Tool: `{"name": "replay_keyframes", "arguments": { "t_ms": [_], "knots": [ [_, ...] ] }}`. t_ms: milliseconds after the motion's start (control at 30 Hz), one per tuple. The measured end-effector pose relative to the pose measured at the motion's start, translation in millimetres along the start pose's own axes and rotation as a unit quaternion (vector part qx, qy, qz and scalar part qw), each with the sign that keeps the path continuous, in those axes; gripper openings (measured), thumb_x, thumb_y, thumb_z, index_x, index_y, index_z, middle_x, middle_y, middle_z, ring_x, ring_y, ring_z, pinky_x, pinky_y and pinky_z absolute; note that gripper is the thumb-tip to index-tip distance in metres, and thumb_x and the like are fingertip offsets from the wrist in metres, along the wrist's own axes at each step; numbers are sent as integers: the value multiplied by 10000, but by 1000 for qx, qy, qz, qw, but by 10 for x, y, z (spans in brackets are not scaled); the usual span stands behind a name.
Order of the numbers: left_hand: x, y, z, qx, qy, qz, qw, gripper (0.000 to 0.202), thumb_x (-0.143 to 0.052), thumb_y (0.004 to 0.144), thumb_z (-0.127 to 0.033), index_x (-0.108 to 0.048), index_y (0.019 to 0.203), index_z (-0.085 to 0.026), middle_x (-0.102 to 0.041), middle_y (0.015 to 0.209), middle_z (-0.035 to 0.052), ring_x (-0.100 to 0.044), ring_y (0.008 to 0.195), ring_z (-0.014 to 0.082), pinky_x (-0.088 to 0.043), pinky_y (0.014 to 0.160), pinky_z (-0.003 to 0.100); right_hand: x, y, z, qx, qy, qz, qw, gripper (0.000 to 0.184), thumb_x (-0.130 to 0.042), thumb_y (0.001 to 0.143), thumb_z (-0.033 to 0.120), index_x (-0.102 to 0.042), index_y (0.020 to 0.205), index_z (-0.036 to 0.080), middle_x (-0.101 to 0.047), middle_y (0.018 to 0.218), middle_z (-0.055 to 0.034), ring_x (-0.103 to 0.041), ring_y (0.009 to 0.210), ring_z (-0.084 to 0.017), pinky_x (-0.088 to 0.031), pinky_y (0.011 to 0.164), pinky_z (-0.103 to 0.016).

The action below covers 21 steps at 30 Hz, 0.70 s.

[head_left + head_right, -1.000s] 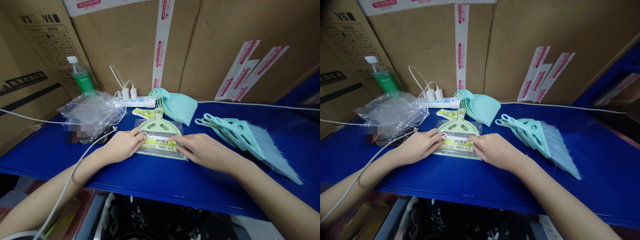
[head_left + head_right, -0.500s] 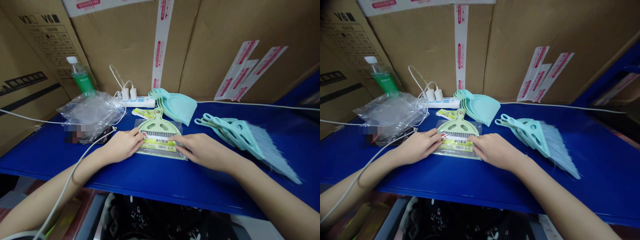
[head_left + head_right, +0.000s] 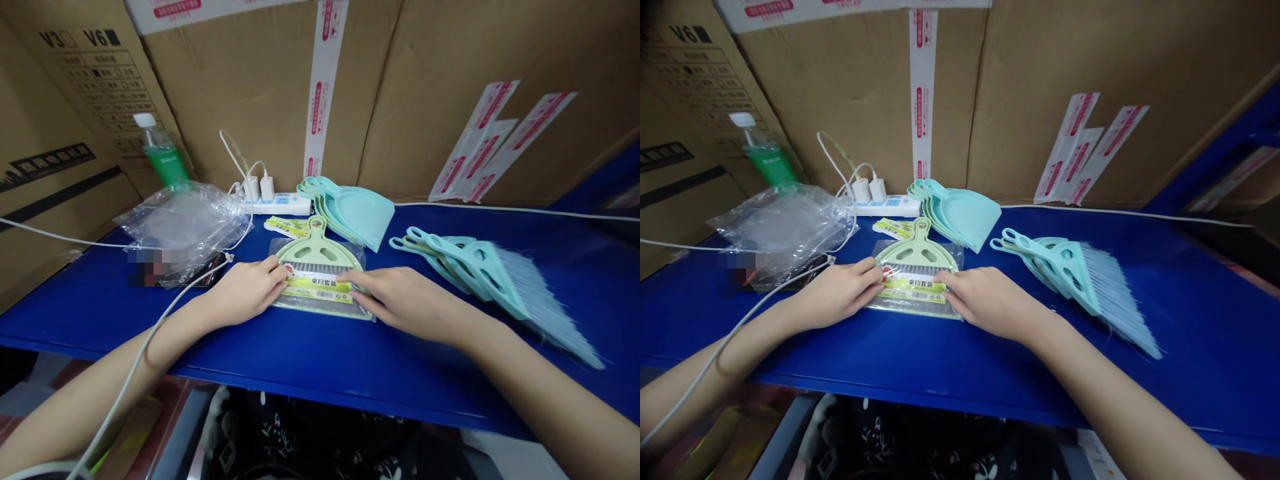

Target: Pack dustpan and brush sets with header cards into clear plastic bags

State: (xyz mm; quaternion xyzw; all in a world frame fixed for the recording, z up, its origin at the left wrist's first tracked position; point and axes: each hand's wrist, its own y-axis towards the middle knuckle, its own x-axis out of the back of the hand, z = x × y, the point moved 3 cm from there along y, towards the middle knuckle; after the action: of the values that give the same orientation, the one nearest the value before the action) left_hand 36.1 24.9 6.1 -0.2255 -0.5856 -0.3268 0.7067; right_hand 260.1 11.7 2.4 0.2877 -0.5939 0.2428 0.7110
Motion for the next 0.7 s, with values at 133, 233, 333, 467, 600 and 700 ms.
{"name": "replay_keyframes", "arguments": {
  "t_ms": [133,233,333,467,600,700],
  "knots": [
    [-2,0,-4,3,2,8,1000,279,-333,986,-252,-583,921,-145,-581,837,51,-588,628,152,-488,575,273,0,1,2,-2,-4,3,1000,292,-369,951,248,-620,1091,196,-710,810,-68,-646,659,-205,-409,576,-302],
    [-3,-1,0,5,4,9,1000,279,-330,987,-254,-583,933,-148,-580,839,50,-590,633,150,-489,576,268,3,5,6,0,-5,-1,1000,289,-376,943,240,-622,1090,200,-712,806,-64,-647,661,-202,-412,577,-299],
    [-6,-1,5,2,4,6,1000,281,-332,983,-255,-587,935,-147,-581,835,50,-589,628,149,-486,566,267,5,13,14,0,-21,7,1000,290,-370,938,233,-620,1080,193,-717,813,-69,-656,669,-209,-410,568,-301],
    [-8,0,5,1,4,-2,1000,286,-335,979,-253,-594,927,-144,-586,831,54,-592,626,153,-480,553,270,8,20,27,-2,-38,16,999,289,-362,934,221,-616,1066,184,-723,829,-81,-668,680,-218,-403,558,-305],
    [-6,4,0,6,4,0,1000,277,-348,979,-250,-599,931,-143,-593,830,53,-599,635,156,-477,555,269,1,22,31,-5,-39,20,999,278,-362,937,215,-608,1061,178,-722,834,-83,-670,688,-222,-398,560,-307],
    [-5,12,-2,11,1,2,1000,278,-357,983,-255,-601,918,-140,-595,817,53,-598,626,158,-473,554,273,-3,21,30,-7,-38,23,999,268,-366,939,214,-604,1055,176,-720,828,-86,-668,680,-226,-391,555,-308]
  ]
}}
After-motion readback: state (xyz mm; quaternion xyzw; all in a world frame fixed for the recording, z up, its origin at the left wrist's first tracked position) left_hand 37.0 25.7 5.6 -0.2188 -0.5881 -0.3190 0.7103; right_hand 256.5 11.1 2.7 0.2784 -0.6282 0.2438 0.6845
